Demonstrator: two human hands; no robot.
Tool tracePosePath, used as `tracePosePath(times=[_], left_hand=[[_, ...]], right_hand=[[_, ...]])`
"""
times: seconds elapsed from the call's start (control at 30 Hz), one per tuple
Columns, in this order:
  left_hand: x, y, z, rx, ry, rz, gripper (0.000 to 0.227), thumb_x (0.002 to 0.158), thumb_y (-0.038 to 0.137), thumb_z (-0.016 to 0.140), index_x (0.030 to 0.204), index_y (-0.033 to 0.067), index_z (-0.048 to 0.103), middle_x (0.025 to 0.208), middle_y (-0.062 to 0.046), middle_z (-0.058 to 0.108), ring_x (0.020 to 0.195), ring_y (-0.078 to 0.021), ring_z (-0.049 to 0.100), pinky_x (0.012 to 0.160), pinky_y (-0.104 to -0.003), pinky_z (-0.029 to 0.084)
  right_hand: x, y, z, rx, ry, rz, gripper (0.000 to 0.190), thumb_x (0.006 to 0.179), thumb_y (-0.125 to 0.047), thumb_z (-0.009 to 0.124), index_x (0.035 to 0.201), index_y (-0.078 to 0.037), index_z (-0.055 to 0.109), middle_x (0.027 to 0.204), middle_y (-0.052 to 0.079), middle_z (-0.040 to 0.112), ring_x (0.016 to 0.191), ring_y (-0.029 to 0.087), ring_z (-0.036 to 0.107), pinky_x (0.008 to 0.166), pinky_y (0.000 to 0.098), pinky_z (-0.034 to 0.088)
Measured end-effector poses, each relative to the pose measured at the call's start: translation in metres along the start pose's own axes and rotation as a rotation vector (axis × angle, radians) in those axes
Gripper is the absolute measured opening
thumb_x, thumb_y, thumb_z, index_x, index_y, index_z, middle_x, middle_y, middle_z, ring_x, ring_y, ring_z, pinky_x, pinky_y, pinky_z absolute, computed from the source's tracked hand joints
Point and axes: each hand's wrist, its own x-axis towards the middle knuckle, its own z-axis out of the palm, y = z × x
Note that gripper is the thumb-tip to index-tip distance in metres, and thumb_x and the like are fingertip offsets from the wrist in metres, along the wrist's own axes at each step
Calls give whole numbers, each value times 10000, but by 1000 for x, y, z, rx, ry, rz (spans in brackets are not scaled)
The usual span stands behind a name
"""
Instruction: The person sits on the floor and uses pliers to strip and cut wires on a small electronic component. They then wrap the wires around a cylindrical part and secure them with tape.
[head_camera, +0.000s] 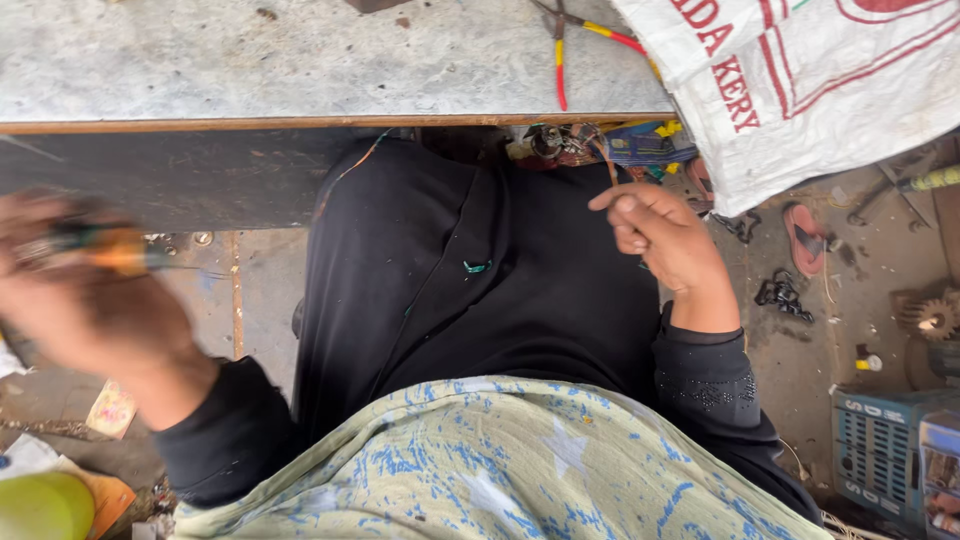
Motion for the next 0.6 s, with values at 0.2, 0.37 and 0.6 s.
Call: tracePosePath(times=[0.2, 0.37, 0.6], left_hand=[[-47, 115, 120, -553, -1056, -281, 305, 951, 188, 788, 1215, 51, 722, 956, -16, 631, 883, -93, 620, 804, -234, 494], [-86, 112, 161, -810, -1099, -722, 165, 935, 144, 753, 1056, 32, 769, 928, -1, 658, 744, -96, 664, 674, -238, 518], [-89, 84, 157, -830, -769, -708, 123, 967, 116, 766, 1033, 14, 789, 936, -24, 675, 861, -90, 632, 769, -228, 515]], right_hand=[[15, -4, 74, -11, -456, 160, 256, 1080, -153, 576, 1034, 76, 679, 716, 10, 535, 625, 82, 444, 572, 245, 377], [19, 8, 110, -199, -650, 138, 254, 1052, -176, 575, 1091, 38, 707, 832, 30, 690, 747, 106, 647, 685, 270, 534], [18, 12, 113, -133, -474, 27, 303, 994, -142, 622, 1275, -29, 634, 1046, 55, 703, 904, 125, 688, 771, 282, 575]])
